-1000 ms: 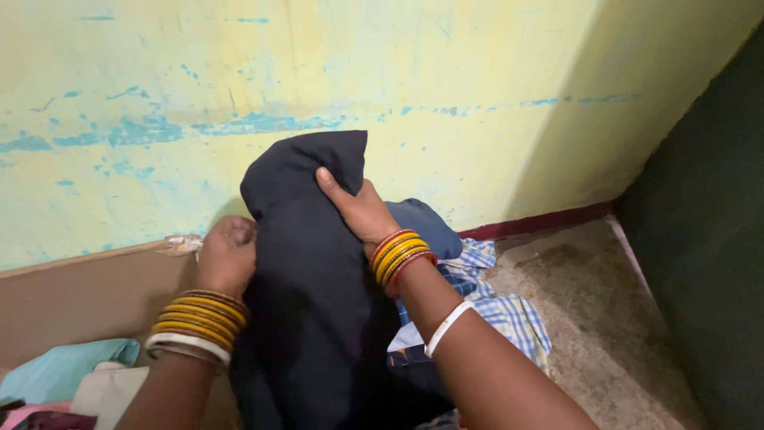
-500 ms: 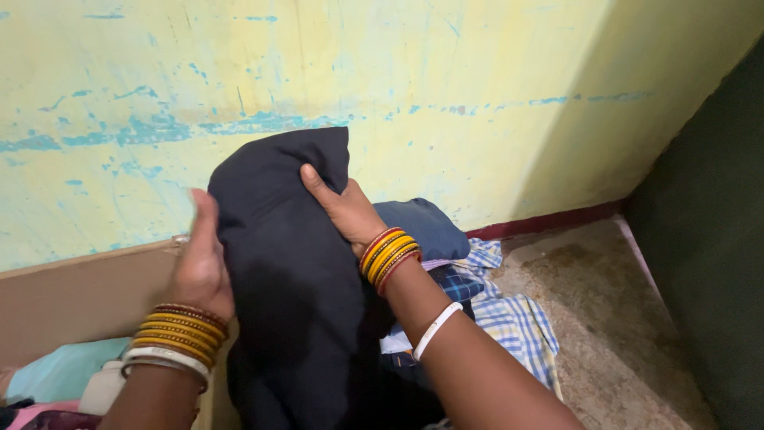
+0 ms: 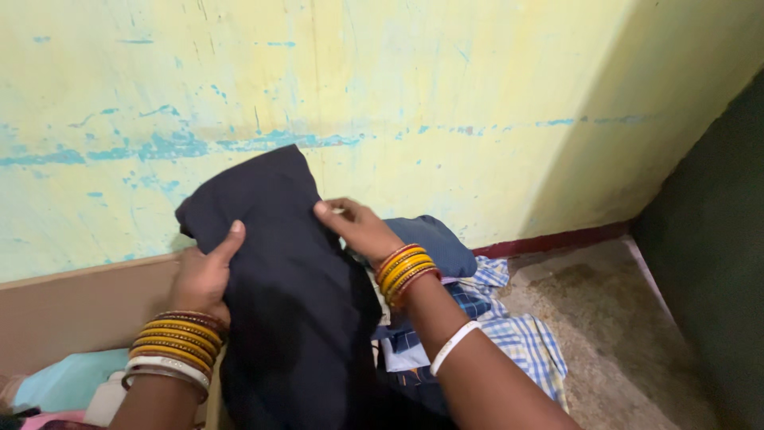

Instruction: The person folds several items of clothing and places them into a stack, while also sorting other pieces of clothing into a cardboard box by hand.

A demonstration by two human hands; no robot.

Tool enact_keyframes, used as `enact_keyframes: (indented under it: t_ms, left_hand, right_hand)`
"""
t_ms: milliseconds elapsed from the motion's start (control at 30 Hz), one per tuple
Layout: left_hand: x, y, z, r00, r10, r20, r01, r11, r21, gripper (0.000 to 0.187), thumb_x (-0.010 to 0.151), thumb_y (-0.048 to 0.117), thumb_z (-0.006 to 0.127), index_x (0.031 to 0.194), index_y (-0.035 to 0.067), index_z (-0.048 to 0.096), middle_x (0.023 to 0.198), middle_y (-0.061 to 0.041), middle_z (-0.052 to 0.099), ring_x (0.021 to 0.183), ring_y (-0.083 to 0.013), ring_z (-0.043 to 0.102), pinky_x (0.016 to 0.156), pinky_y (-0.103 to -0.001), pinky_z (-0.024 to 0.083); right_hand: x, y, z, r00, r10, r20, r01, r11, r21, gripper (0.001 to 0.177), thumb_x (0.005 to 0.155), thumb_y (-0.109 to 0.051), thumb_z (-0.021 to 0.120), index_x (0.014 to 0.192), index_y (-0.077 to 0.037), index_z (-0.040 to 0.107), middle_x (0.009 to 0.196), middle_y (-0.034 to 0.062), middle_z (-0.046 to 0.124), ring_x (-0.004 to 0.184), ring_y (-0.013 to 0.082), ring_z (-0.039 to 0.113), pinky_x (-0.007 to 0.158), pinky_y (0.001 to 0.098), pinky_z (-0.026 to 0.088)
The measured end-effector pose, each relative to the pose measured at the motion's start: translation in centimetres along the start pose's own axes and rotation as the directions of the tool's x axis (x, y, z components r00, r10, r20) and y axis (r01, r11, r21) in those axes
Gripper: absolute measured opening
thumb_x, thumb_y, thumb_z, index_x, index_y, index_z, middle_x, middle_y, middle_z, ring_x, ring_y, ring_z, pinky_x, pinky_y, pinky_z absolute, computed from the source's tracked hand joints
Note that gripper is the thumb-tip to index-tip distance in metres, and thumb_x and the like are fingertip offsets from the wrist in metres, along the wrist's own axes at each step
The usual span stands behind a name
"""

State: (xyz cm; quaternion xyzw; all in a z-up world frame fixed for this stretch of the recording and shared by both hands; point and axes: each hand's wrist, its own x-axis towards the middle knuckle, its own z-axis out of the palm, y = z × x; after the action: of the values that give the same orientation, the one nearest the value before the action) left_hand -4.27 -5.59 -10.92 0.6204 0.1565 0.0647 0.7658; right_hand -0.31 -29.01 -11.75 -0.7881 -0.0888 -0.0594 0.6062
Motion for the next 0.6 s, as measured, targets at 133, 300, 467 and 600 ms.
enact_keyframes:
  t_ms: [133, 300, 467, 600]
  left_hand:
    - [-1.0, 0.4, 0.4, 0.988, 0.129, 0.085, -0.121, 0.989, -0.085, 0.069, 0.087, 0.037, 0.071, 0.143, 0.002, 0.054, 0.140, -0.012, 0.064, 0.123, -0.0254, 0.062, 0.101, -0.043, 0.050]
    - [-2.1, 0.9, 1.8, 0.975, 0.153, 0.160, -0.118, 0.971, -0.206, 0.068, 0.091, 0.043, 0.067, 0.143, 0.001, 0.054, 0.140, -0.009, 0.064, 0.123, -0.0218, 0.063, 0.103, -0.038, 0.050]
    - [-2.8, 1.5, 2.1, 0.960, 0.071, 0.272, 0.010, 0.958, -0.286, 0.064, 0.091, 0.040, 0.069, 0.137, -0.003, 0.058, 0.134, -0.014, 0.066, 0.115, -0.0242, 0.066, 0.101, -0.039, 0.053]
    - [-2.6, 0.9, 1.5, 0.826, 0.017, 0.563, 0.038, 0.996, -0.085, 0.053, 0.088, 0.035, 0.071, 0.129, 0.003, 0.064, 0.131, -0.005, 0.074, 0.117, -0.0139, 0.070, 0.103, -0.031, 0.050]
  right_hand:
    - [-1.6, -1.2, 0.5, 0.934, -0.019, 0.356, 0.025, 1.000, -0.012, 0.096, 0.080, -0.057, 0.075, 0.150, 0.003, 0.047, 0.142, 0.0218, 0.061, 0.129, 0.0249, 0.060, 0.107, 0.0357, 0.048]
    - [-2.0, -2.4, 1.8, 0.946, -0.094, 0.309, 0.101, 0.995, -0.005, 0.087, 0.075, -0.048, 0.084, 0.136, 0.007, 0.058, 0.128, 0.0183, 0.070, 0.116, 0.0226, 0.068, 0.101, 0.0361, 0.053]
    - [-2.1, -3.0, 1.1, 0.979, 0.022, 0.205, -0.064, 0.977, 0.203, 0.064, 0.071, -0.035, 0.089, 0.115, 0.008, 0.073, 0.104, 0.0137, 0.079, 0.092, 0.0206, 0.076, 0.084, 0.0347, 0.062]
    - [-1.5, -2.5, 0.5, 0.993, 0.049, 0.104, -0.084, 0.931, 0.356, 0.059, 0.071, -0.031, 0.089, 0.111, 0.009, 0.071, 0.102, 0.0146, 0.078, 0.088, 0.0206, 0.075, 0.079, 0.0340, 0.062]
